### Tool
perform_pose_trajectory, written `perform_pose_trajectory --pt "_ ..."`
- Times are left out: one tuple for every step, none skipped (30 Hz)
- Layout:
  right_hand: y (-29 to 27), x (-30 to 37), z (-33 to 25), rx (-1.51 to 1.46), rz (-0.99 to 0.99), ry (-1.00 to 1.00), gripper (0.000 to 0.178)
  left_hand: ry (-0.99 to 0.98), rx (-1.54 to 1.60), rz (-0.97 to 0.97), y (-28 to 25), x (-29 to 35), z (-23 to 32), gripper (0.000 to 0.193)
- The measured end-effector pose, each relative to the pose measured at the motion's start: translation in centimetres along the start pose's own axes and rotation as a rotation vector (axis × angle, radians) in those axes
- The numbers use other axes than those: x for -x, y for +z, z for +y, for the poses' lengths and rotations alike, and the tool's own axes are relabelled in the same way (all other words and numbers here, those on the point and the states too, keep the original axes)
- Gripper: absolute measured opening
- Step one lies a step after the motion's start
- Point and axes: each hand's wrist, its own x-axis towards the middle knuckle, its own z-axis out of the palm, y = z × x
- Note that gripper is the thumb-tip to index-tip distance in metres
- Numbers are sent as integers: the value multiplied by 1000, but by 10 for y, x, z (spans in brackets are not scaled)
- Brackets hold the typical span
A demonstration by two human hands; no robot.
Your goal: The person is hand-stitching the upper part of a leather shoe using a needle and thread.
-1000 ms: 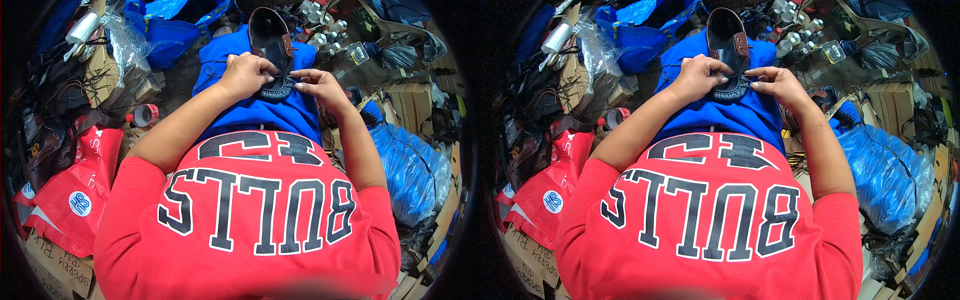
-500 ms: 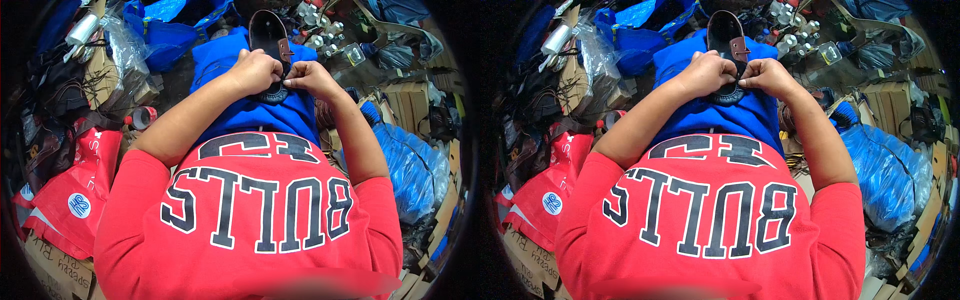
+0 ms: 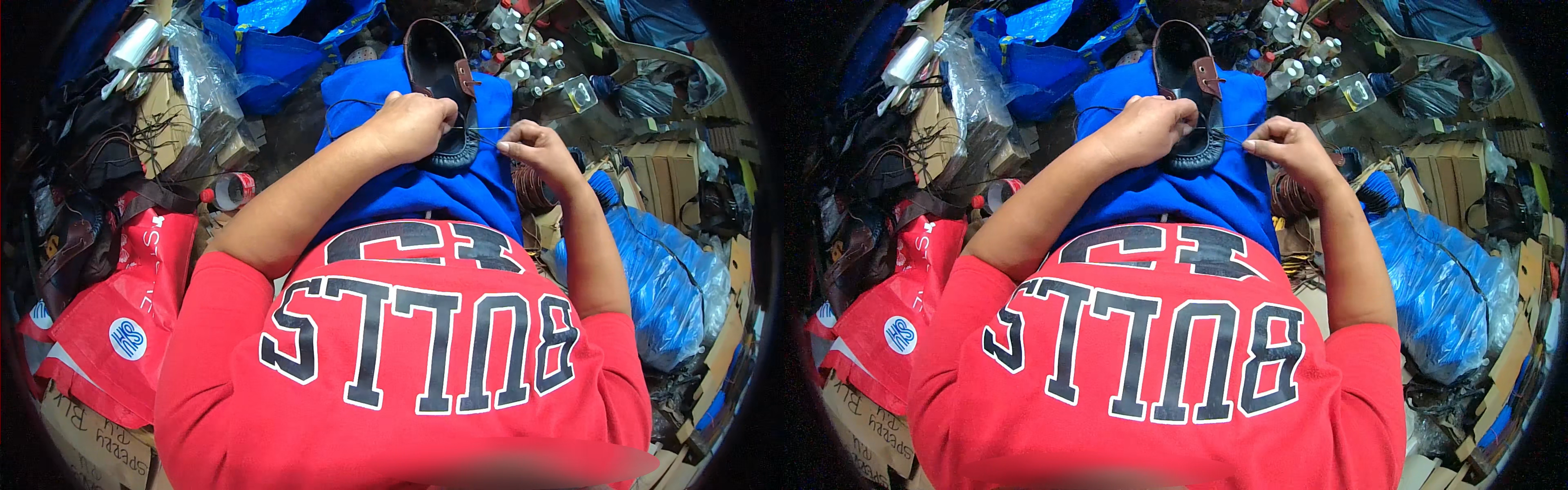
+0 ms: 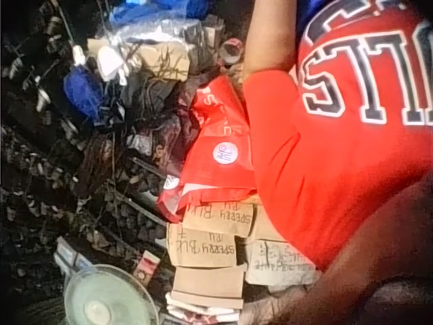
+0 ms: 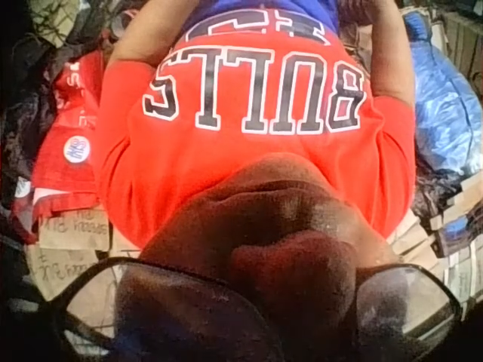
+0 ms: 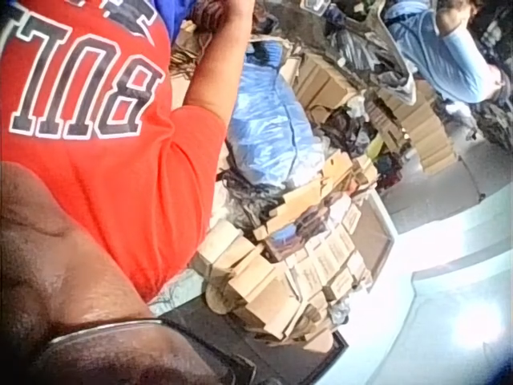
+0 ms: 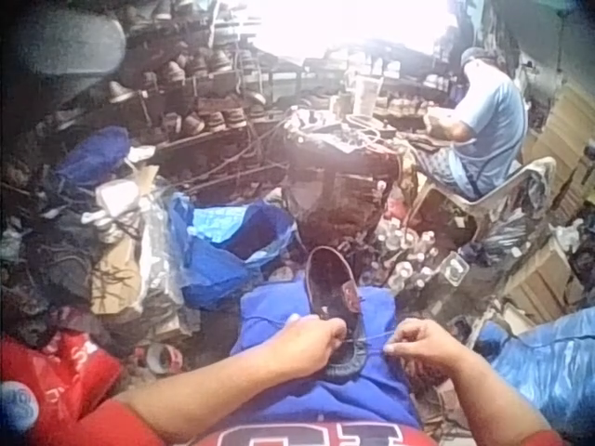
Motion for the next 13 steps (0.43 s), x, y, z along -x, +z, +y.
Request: perform_pose_trajectory --pt "-2 7 -4 -51 -2 24 17 -1 0 -1 1 0 0 12" --pt "-5 12 -9 -60 -14 -10 16 14 -23 -8 2 0 0 14" --pt "-9 12 -11 -61 -15 -10 16 28 -46 -15 3 1 0 15" --pt "-13 13 -12 -68 -28 -18 16 34 -47 -17 3 1 0 15" --pt "-17 13 -13 -73 -43 -26 17 47 -53 -16 3 1 -2 16" --pt "-19 12 -13 -13 -33 -41 18 60 -59 -14 3 2 -3 17" --pt "-17 13 -13 -12 -29 -43 18 63 -60 -13 4 2 -4 17" --pt "-11 14 -13 -4 -9 -27 19 58 -66 -11 5 1 -5 16" --pt "-4 15 -11 5 10 -10 20 52 -71 -8 5 1 -6 16" --pt "4 17 -6 -8 37 12 23 51 -70 -8 6 1 -7 16" --pt "6 15 5 127 51 -21 28 45 -78 -12 7 1 -7 16" --pt "6 15 8 227 42 -30 26 40 -86 -15 7 0 -8 16" --pt "10 19 2 326 31 -43 23 34 -86 -14 7 2 -8 16"
